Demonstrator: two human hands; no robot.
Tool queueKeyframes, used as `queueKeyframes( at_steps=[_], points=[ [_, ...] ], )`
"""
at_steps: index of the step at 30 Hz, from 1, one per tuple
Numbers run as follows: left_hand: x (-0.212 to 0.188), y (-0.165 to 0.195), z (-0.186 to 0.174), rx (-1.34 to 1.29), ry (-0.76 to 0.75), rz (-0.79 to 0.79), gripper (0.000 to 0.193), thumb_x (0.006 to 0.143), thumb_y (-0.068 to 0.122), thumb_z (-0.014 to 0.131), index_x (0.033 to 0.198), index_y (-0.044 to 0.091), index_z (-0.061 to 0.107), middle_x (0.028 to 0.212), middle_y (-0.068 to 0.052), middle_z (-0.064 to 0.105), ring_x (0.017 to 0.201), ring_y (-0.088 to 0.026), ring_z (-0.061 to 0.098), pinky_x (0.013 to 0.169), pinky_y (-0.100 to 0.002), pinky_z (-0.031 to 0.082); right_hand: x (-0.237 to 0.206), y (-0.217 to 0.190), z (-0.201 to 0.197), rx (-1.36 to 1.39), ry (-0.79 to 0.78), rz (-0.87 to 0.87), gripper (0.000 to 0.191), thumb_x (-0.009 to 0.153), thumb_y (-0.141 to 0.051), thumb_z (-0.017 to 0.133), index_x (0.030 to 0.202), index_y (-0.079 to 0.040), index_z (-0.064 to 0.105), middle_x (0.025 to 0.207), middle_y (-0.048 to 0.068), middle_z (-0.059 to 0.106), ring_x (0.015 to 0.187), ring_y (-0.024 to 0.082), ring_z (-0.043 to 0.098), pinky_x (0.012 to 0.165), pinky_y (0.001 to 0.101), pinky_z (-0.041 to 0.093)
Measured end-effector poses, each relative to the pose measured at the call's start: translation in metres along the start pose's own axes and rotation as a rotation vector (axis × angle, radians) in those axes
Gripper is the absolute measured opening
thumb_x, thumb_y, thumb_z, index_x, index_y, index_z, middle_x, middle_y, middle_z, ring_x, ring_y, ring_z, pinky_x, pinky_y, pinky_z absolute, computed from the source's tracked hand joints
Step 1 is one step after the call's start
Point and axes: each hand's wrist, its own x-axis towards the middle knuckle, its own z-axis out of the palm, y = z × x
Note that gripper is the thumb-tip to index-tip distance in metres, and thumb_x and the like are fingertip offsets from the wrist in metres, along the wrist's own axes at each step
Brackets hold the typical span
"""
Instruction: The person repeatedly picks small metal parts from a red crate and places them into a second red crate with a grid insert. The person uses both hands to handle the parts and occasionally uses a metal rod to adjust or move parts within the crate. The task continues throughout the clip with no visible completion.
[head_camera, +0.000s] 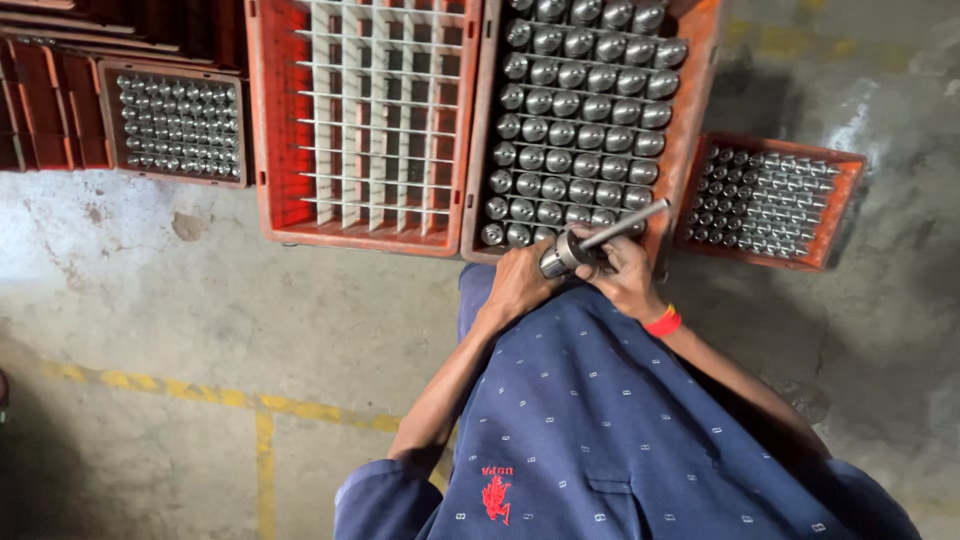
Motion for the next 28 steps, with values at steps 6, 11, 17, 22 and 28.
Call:
queueKeyframes(
  at_steps=[6,11,17,22,28],
  points=[
    [0.022,0.019,0.005,0.046,-0.135,0.018,0.056,0.074,0.032,0.082,0.122,0.008,0.069,0.093,-0.022,0.075,0.090,-0.040,0.073,0.078,-0.049,0.055,-0.012,0.020,-0.021,-0.010,0.128,0.095,0.058,0.092,-0.019,0.080,0.141,0.002,0.057,0.130,0.010,0.068,0.120,0.016,0.064,0.106,0.0301,0.050],
    [0.046,0.018,0.008,0.073,-0.278,0.101,0.057,0.079,0.047,0.081,0.118,0.006,0.070,0.089,-0.023,0.074,0.086,-0.039,0.074,0.077,-0.048,0.057,-0.023,0.026,-0.051,0.068,0.338,0.080,0.049,0.095,-0.012,0.075,0.138,0.004,0.061,0.123,0.008,0.069,0.110,0.011,0.063,0.097,0.0255,0.050],
    [0.187,0.015,-0.016,0.299,0.072,0.260,0.075,0.093,0.050,0.068,0.153,0.011,0.042,0.102,-0.025,0.069,0.075,-0.038,0.071,0.070,-0.049,0.056,-0.028,0.023,-0.114,0.304,0.782,-0.100,0.038,0.096,0.006,0.062,0.133,-0.001,0.060,0.106,-0.002,0.061,0.087,0.004,0.053,0.078,0.0209,0.044],
    [0.259,0.038,-0.022,0.303,0.359,0.553,0.060,0.100,0.021,0.067,0.155,0.015,0.046,0.141,-0.022,0.057,0.117,-0.042,0.064,0.098,-0.050,0.055,-0.059,0.036,-0.126,0.333,0.801,-0.068,0.033,0.099,0.007,0.061,0.131,0.002,0.059,0.108,-0.001,0.062,0.090,0.005,0.054,0.080,0.0209,0.045],
    [0.248,0.028,0.005,-0.187,0.580,0.438,0.043,0.107,0.017,0.059,0.149,0.025,0.055,0.153,-0.013,0.056,0.140,-0.036,0.061,0.116,-0.052,0.051,-0.085,0.051,-0.120,0.392,0.777,0.079,0.035,0.103,-0.013,0.066,0.136,-0.007,0.056,0.124,0.006,0.065,0.108,0.013,0.062,0.083,0.0288,0.049]
  ],
)
